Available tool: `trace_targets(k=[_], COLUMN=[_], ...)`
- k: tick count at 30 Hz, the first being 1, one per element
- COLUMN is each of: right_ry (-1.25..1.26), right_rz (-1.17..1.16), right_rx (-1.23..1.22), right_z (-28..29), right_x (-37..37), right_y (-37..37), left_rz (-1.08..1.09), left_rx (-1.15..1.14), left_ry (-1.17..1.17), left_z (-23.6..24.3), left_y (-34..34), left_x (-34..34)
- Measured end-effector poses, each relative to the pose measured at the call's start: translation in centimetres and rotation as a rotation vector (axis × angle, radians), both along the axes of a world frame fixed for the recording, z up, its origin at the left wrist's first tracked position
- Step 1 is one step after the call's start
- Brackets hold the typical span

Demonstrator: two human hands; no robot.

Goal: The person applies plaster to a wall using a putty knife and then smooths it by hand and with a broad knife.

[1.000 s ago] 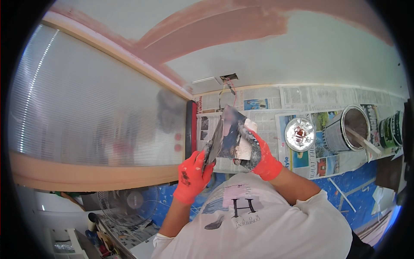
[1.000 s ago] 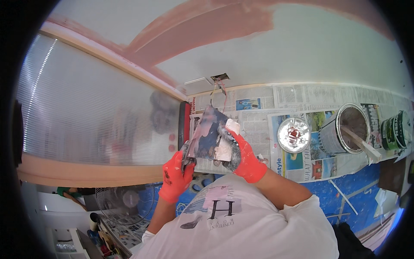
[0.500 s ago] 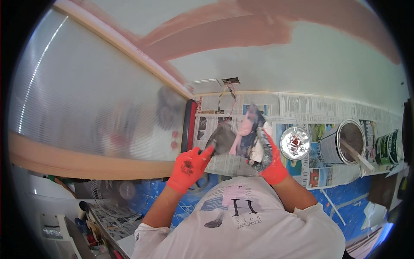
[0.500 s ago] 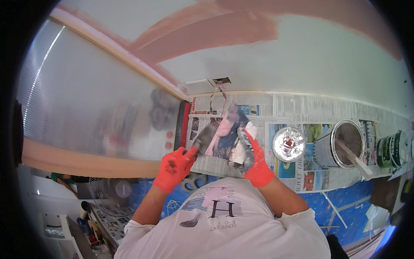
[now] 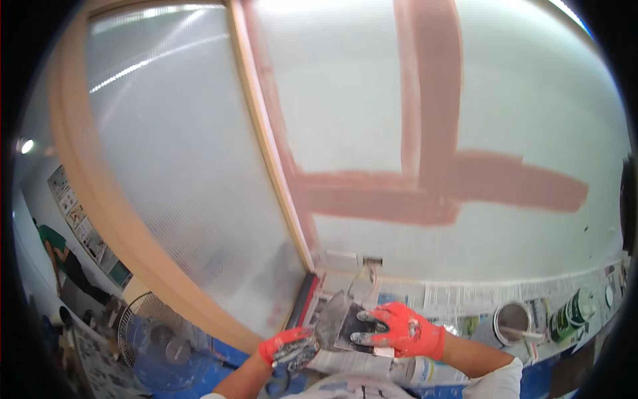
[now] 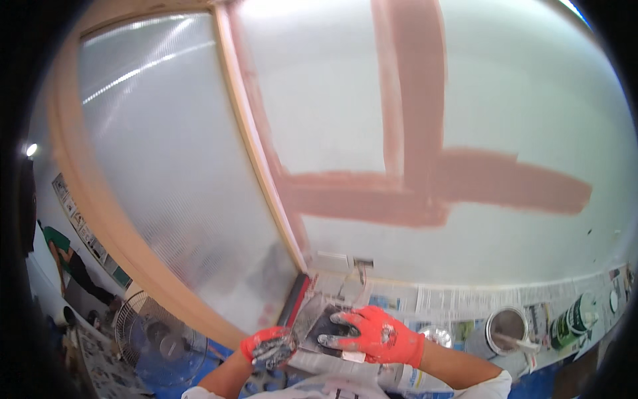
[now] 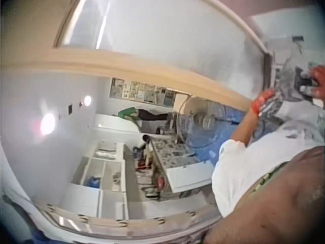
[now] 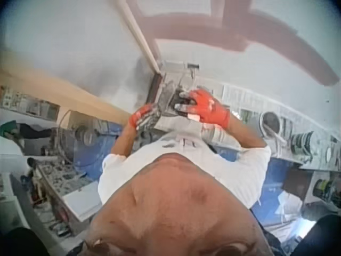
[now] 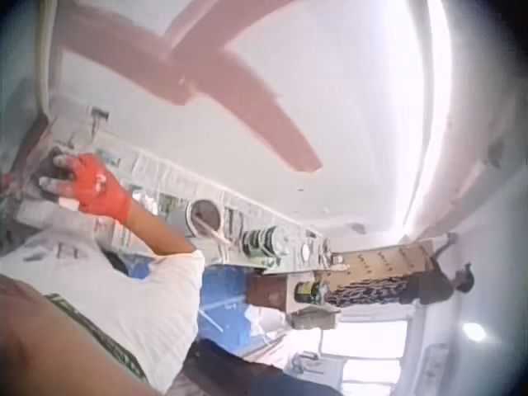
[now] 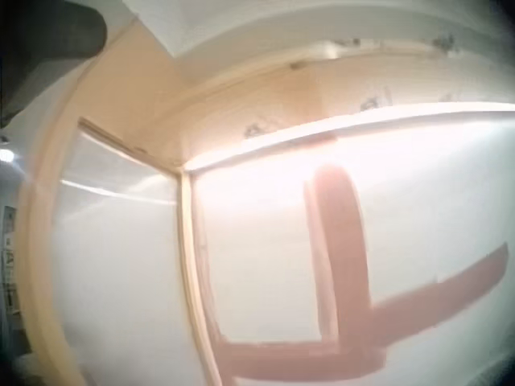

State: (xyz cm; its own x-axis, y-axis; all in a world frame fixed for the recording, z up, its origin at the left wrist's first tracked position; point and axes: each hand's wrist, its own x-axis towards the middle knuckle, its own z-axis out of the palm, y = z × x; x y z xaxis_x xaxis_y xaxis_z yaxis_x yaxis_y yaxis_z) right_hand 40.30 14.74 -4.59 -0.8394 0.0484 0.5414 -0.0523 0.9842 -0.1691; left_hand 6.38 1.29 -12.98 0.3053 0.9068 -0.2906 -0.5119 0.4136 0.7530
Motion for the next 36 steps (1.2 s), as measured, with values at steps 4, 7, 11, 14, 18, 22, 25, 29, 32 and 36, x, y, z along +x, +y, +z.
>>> trace_targets(k=[4,7,11,14,18,22,25,29,32,36], right_ry=[-0.141,-0.297,-0.508,-0.488,0.101,0.774,0.745,0.669,0.740,0.658], right_rz=[-0.110,-0.213,-0.311,-0.455,-0.698,-0.453,-0.460,-0.445,-0.348,-0.325], right_rx=[0.099,0.233,0.307,0.221,-0.380,-1.124,-1.081,-0.785,-1.144,-1.079], right_z=[2.5,4.3,5.8,4.7,5.6,8.5,8.6,9.0,9.9,9.0], right_x=[-0.9,-1.4,-2.9,-2.3,-2.6,-8.0,-10.5,-11.7,-12.3,-12.4], right_y=[-0.8,-0.6,-1.4,0.1,0.7,-3.1,-4.9,-4.8,-5.2,-3.9], left_rz=[-0.211,-0.248,-0.234,-0.276,0.335,0.313,0.279,0.451,0.492,0.390], left_rx=[0.241,0.186,0.652,0.571,0.671,0.685,0.647,0.865,0.834,0.775], left_ry=[-0.002,0.312,-0.164,-0.427,0.370,0.071,0.042,0.629,0.450,0.245], left_z=[-0.1,1.3,0.7,-0.3,2.1,8.6,11.0,7.5,8.2,9.1], left_y=[0.8,1.0,-0.5,2.1,4.6,3.5,2.7,3.9,3.6,3.4], left_x=[-1.9,-2.8,-4.1,-6.6,-6.1,-3.2,-2.4,-4.6,-3.9,-3.9])
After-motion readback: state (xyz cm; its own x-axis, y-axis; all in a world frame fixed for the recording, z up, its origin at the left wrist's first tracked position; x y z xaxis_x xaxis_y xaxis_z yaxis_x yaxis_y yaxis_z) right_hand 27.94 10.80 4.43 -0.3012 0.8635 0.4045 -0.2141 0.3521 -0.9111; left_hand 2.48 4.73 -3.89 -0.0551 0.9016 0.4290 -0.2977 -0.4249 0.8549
